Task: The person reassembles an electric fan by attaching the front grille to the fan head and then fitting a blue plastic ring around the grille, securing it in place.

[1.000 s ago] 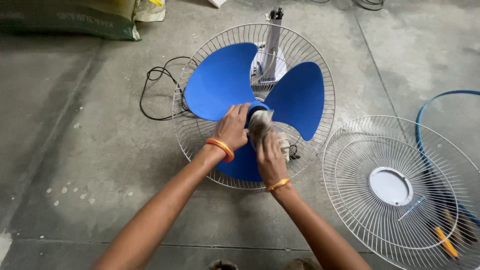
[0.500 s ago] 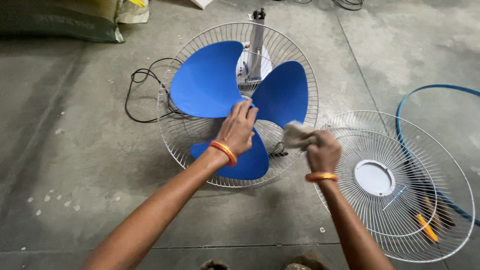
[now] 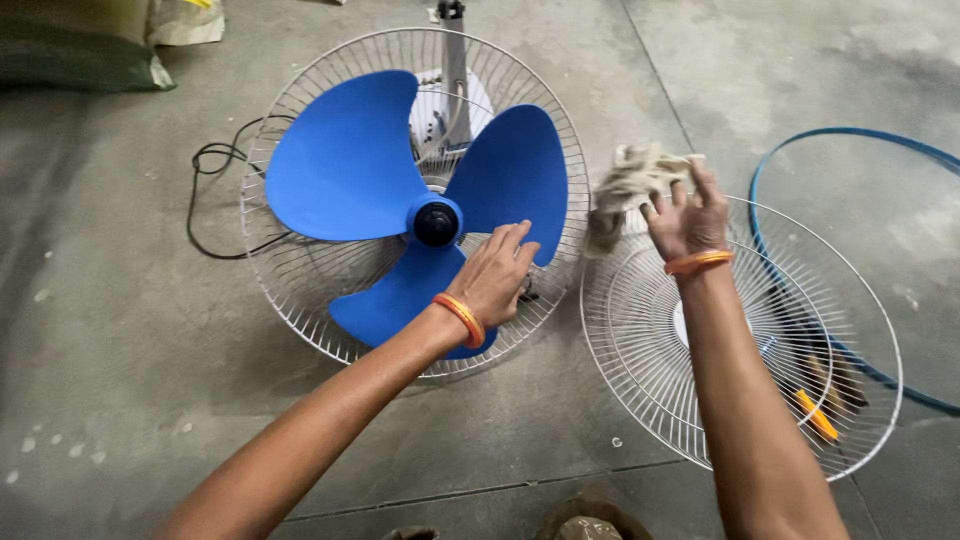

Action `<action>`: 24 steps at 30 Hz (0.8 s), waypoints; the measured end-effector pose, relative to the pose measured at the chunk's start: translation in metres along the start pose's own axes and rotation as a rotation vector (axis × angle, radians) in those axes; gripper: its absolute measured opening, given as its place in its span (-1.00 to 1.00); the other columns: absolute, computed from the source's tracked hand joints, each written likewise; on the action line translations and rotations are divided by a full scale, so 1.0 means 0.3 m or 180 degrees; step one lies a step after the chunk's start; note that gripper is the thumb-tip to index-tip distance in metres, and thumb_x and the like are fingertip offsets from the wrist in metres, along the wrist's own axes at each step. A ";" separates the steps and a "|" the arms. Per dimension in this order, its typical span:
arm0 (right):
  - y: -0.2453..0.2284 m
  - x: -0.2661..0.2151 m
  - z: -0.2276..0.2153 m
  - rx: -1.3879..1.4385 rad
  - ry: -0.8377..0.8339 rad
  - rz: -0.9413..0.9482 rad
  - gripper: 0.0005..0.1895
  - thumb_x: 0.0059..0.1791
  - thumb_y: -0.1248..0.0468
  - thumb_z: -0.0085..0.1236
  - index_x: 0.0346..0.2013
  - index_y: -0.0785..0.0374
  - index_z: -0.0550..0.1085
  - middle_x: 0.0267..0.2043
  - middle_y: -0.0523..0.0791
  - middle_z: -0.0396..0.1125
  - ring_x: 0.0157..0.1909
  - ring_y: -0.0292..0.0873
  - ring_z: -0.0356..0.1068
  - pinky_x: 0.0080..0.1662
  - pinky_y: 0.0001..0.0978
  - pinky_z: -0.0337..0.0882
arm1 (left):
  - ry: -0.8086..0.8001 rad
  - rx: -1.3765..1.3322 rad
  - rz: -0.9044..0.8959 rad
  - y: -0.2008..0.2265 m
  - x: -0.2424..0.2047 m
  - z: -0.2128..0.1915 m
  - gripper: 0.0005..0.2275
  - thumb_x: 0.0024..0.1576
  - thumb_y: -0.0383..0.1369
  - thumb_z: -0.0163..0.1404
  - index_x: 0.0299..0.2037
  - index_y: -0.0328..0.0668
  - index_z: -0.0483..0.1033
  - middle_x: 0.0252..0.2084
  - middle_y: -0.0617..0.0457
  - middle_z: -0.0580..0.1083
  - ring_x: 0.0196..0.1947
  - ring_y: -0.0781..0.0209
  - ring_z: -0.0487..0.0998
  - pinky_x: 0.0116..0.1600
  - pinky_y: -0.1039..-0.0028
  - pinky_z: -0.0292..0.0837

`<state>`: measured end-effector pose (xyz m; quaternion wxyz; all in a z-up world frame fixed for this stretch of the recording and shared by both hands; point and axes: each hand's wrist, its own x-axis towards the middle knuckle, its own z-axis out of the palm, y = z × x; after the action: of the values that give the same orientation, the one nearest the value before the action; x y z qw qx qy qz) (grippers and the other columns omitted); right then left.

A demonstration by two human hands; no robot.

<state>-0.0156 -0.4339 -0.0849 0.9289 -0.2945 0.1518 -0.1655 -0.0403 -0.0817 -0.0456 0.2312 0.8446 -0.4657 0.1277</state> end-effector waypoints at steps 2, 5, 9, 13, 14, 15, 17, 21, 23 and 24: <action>0.062 0.018 -0.044 -0.1104 -0.0157 -0.0058 -0.47 0.00 0.09 0.10 0.24 0.06 0.26 0.30 -0.04 0.25 0.34 0.02 0.25 0.32 -0.10 0.23 | -0.0051 0.0026 0.0028 0.010 -0.001 0.007 -0.46 -0.20 -0.62 0.15 0.09 -0.49 0.41 0.29 -0.43 0.26 0.31 -0.27 0.28 0.36 0.18 0.25; 0.177 -0.008 -0.116 -0.5231 0.0024 0.0189 -0.34 -0.02 -0.02 0.24 0.23 0.39 0.50 0.19 0.22 0.48 0.21 0.15 0.47 0.26 -0.08 0.43 | -0.0101 0.0005 0.0074 0.011 -0.002 0.013 -0.48 -0.18 -0.61 0.14 0.07 -0.49 0.41 0.29 -0.44 0.26 0.31 -0.27 0.27 0.37 0.17 0.24; 0.364 -0.196 -0.211 -0.5848 -0.0274 0.0316 0.02 -0.26 0.00 0.56 0.31 0.38 0.23 0.25 0.21 0.25 0.18 0.12 0.36 0.22 -0.06 0.34 | -0.0174 -0.0001 0.0114 0.020 0.000 0.027 -0.50 -0.17 -0.60 0.13 0.07 -0.50 0.41 0.28 -0.44 0.26 0.30 -0.27 0.27 0.36 0.15 0.23; 0.428 -0.318 -0.249 -0.6910 -0.0544 -0.0500 -0.12 -0.30 0.10 0.53 0.18 0.36 0.32 0.13 0.29 0.25 0.14 0.26 0.28 0.17 -0.03 0.35 | -0.0241 0.0008 0.0138 0.041 0.006 0.035 -0.53 -0.16 -0.59 0.13 0.03 -0.49 0.42 0.29 -0.43 0.26 0.30 -0.28 0.27 0.35 0.15 0.22; 0.426 -0.323 -0.251 -0.6984 -0.0676 -0.0835 -0.28 -0.28 0.19 0.45 0.09 0.37 0.39 0.07 0.28 0.30 0.11 0.27 0.33 0.13 -0.02 0.39 | -0.0237 0.0018 0.0157 0.044 0.004 0.034 -0.54 -0.16 -0.59 0.13 0.01 -0.48 0.42 0.29 -0.43 0.26 0.30 -0.28 0.27 0.35 0.15 0.22; 0.424 -0.317 -0.244 -0.7048 -0.0805 -0.1176 -0.44 -0.26 0.28 0.38 0.00 0.37 0.45 0.01 0.28 0.35 0.07 0.28 0.37 0.10 0.00 0.43 | -0.0233 0.0028 0.0176 0.047 0.003 0.033 -0.56 -0.15 -0.58 0.13 0.00 -0.48 0.42 0.29 -0.43 0.26 0.31 -0.28 0.27 0.36 0.15 0.22; 0.417 -0.296 -0.215 -0.7170 -0.0716 -0.1033 -0.68 -0.16 0.36 0.20 -0.13 0.38 0.49 -0.10 0.23 0.42 0.00 0.26 0.43 0.07 0.02 0.46 | -0.0228 0.0037 0.0219 0.051 -0.001 0.030 -0.55 -0.15 -0.58 0.13 0.02 -0.48 0.42 0.29 -0.43 0.27 0.30 -0.27 0.27 0.36 0.15 0.23; 0.326 -0.282 -0.085 -0.6900 0.0005 -0.0846 -0.78 -0.16 0.42 0.11 -0.22 0.40 0.51 -0.28 0.22 0.43 -0.15 0.28 0.46 -0.07 0.07 0.47 | -0.0200 0.0164 0.0278 0.054 -0.006 0.017 -0.53 -0.15 -0.61 0.11 0.04 -0.48 0.42 0.29 -0.43 0.28 0.31 -0.25 0.29 0.37 0.18 0.23; 0.233 -0.296 0.013 -0.6782 0.0497 -0.1203 -0.79 -0.11 0.44 0.03 -0.22 0.37 0.54 -0.29 0.24 0.44 -0.20 0.27 0.48 -0.10 0.07 0.49 | -0.0243 0.0129 0.0285 0.054 -0.011 0.006 -0.53 -0.16 -0.60 0.12 0.04 -0.49 0.42 0.28 -0.43 0.28 0.29 -0.26 0.29 0.36 0.16 0.23; 0.175 -0.315 0.059 -0.6731 0.0625 -0.1606 -0.79 -0.10 0.45 0.01 -0.21 0.36 0.54 -0.35 0.23 0.44 -0.27 0.25 0.48 -0.16 0.07 0.50 | -0.0266 0.0111 0.0289 0.054 -0.009 0.001 -0.52 -0.17 -0.59 0.12 0.04 -0.49 0.41 0.28 -0.43 0.28 0.29 -0.27 0.28 0.35 0.16 0.23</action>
<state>-0.0823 -0.3470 -0.0851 0.1292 -0.9522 0.2260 -0.1599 -0.0556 -0.0873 -0.0426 0.1908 0.8311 -0.5105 0.1108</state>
